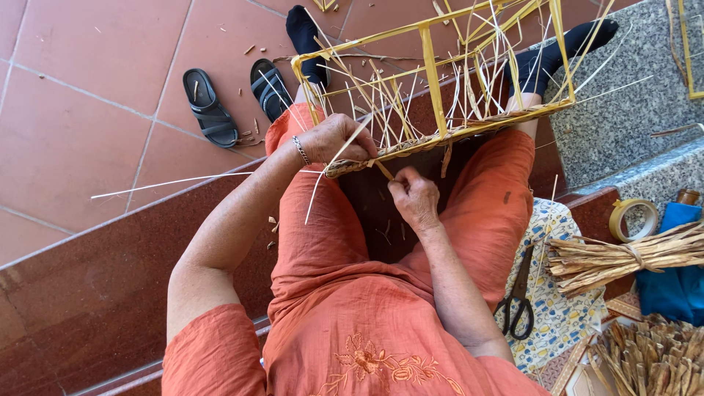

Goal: The person weaves a basket by hand, interlacing dried plant strips through a yellow rectangular frame. They repeatedly thread, pull, and adjust the strips to build up the basket walls.

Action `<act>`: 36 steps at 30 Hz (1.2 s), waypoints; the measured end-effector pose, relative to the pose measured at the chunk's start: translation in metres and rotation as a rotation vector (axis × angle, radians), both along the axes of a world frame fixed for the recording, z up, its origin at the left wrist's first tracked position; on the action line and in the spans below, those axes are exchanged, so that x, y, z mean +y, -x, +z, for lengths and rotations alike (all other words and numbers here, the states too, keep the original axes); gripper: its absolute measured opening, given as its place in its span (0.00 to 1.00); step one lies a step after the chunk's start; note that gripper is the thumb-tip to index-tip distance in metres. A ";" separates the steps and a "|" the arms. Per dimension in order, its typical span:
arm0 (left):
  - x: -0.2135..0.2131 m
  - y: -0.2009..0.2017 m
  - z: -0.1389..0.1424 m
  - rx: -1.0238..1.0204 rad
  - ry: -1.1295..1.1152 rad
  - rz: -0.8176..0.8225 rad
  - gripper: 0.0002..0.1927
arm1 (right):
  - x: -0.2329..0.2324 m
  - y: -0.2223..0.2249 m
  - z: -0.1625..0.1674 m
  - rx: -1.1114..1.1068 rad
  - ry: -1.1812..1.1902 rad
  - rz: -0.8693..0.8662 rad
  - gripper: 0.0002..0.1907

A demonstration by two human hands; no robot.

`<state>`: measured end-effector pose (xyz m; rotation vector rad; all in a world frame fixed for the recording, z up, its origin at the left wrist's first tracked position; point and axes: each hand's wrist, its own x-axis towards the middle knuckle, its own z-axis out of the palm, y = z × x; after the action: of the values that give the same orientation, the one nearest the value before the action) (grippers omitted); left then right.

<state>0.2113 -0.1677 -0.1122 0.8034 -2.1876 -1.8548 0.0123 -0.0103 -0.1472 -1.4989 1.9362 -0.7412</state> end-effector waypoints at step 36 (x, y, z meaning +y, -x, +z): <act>0.029 0.004 -0.009 0.378 0.172 0.150 0.12 | -0.009 -0.002 0.010 -0.393 0.103 -0.068 0.12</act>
<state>0.2078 -0.1383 -0.1212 0.5176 -1.9568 -1.5704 0.0140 -0.0197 -0.1370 -1.2369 1.6765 -1.0898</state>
